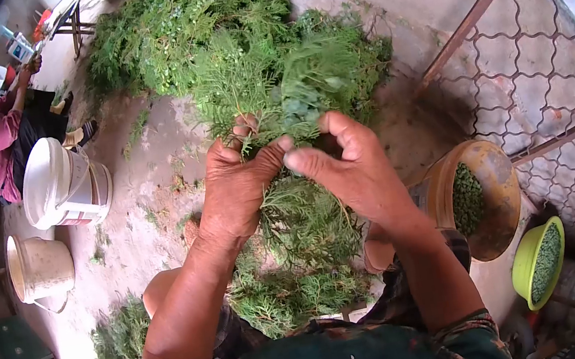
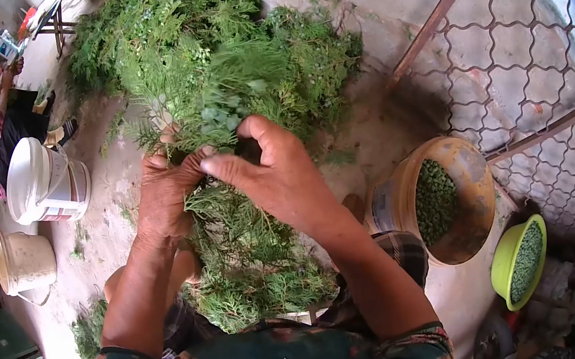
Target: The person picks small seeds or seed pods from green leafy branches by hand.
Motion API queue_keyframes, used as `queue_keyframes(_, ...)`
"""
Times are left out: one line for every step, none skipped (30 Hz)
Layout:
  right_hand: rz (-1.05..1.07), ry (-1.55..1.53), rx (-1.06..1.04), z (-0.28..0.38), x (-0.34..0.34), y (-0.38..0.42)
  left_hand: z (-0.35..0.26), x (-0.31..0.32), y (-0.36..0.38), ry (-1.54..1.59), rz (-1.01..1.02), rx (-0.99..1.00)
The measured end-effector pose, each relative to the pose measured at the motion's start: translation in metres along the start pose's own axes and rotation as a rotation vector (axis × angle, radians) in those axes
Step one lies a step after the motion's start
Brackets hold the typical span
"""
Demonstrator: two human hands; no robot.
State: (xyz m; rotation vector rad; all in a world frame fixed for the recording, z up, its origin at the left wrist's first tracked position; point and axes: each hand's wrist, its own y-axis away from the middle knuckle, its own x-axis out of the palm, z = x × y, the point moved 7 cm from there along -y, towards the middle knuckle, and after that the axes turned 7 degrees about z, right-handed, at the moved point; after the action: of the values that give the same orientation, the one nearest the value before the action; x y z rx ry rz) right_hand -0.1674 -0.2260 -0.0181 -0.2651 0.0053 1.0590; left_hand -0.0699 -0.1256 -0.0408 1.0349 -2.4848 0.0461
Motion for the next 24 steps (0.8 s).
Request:
queue_keyframes(-0.006,0.008,0.091,0.001,-0.001,-0.001,0.004,-0.004,-0.006,-0.026,0.050,-0.015)
queue_keyframes(-0.011,0.016,0.181,-0.002,-0.002,-0.003,0.005,-0.008,-0.009,-0.024,0.046,-0.011)
queue_keyframes(0.022,0.003,0.137,-0.004,-0.001,-0.005,0.003,-0.010,-0.011,-0.133,0.077,0.025)
queue_keyframes(0.028,0.004,0.137,-0.010,-0.002,-0.006,0.003,-0.010,-0.011,-0.240,0.106,0.060)
queue_keyframes(0.061,0.012,0.134,-0.016,-0.001,-0.006,0.002,-0.010,-0.012,-0.237,0.124,0.195)
queue_keyframes(0.090,0.020,0.130,-0.019,0.001,-0.005,0.001,-0.007,-0.010,-0.236,0.122,0.192)
queue_keyframes(0.090,0.019,0.133,-0.018,0.001,-0.005,0.000,-0.003,-0.009,-0.192,0.118,0.139)
queue_keyframes(0.100,-0.037,0.127,-0.016,0.003,-0.005,-0.001,0.000,-0.008,-0.149,0.115,0.087)
queue_keyframes(0.111,-0.094,0.121,-0.012,0.004,-0.005,-0.007,0.002,-0.006,-0.149,0.115,0.085)
queue_keyframes(0.111,-0.094,0.121,-0.009,0.001,-0.006,-0.007,0.003,-0.005,-0.150,0.140,0.000)
queue_keyframes(0.180,-0.101,0.137,-0.007,0.000,-0.006,-0.005,0.003,-0.004,-0.151,0.165,-0.085)
queue_keyframes(0.249,-0.109,0.153,-0.005,0.001,-0.005,-0.006,0.002,-0.004,-0.152,0.164,-0.086)
queue_keyframes(0.250,-0.111,0.154,-0.003,0.000,-0.004,-0.002,0.005,-0.004,-0.048,0.215,-0.150)
queue_keyframes(0.277,-0.181,0.202,-0.004,0.001,-0.002,0.002,0.008,-0.004,0.056,0.266,-0.217)
queue_keyframes(0.304,-0.250,0.250,-0.004,0.003,0.000,0.006,0.003,-0.006,0.048,0.271,-0.314)
queue_keyframes(0.304,-0.252,0.252,0.001,0.002,0.002,0.006,0.001,-0.009,0.048,0.270,-0.316)
queue_keyframes(0.321,-0.312,0.307,0.003,0.003,0.005,0.010,-0.001,-0.011,0.026,0.271,-0.356)
queue_keyframes(0.338,-0.375,0.361,0.003,0.005,0.008,0.013,-0.003,-0.011,0.002,0.270,-0.397)
queue_keyframes(0.289,-0.313,0.315,0.005,-0.002,0.007,0.014,-0.003,-0.009,-0.002,0.267,-0.399)
queue_keyframes(0.236,-0.250,0.260,0.008,-0.012,0.004,0.011,-0.004,-0.011,0.054,0.216,-0.355)
queue_keyframes(0.036,-0.264,0.352,0.010,-0.031,0.005,0.004,-0.004,-0.016,0.111,0.170,-0.298)
queue_keyframes(-0.147,-0.331,0.313,0.004,-0.057,0.002,0.004,-0.007,-0.020,0.102,0.171,-0.281)
queue_keyframes(-0.263,-0.448,0.132,0.003,-0.078,0.001,0.005,-0.017,-0.025,0.107,0.110,-0.163)
queue_keyframes(-0.395,-0.513,0.061,0.008,-0.090,-0.001,0.000,-0.022,-0.028,0.114,0.054,-0.046)
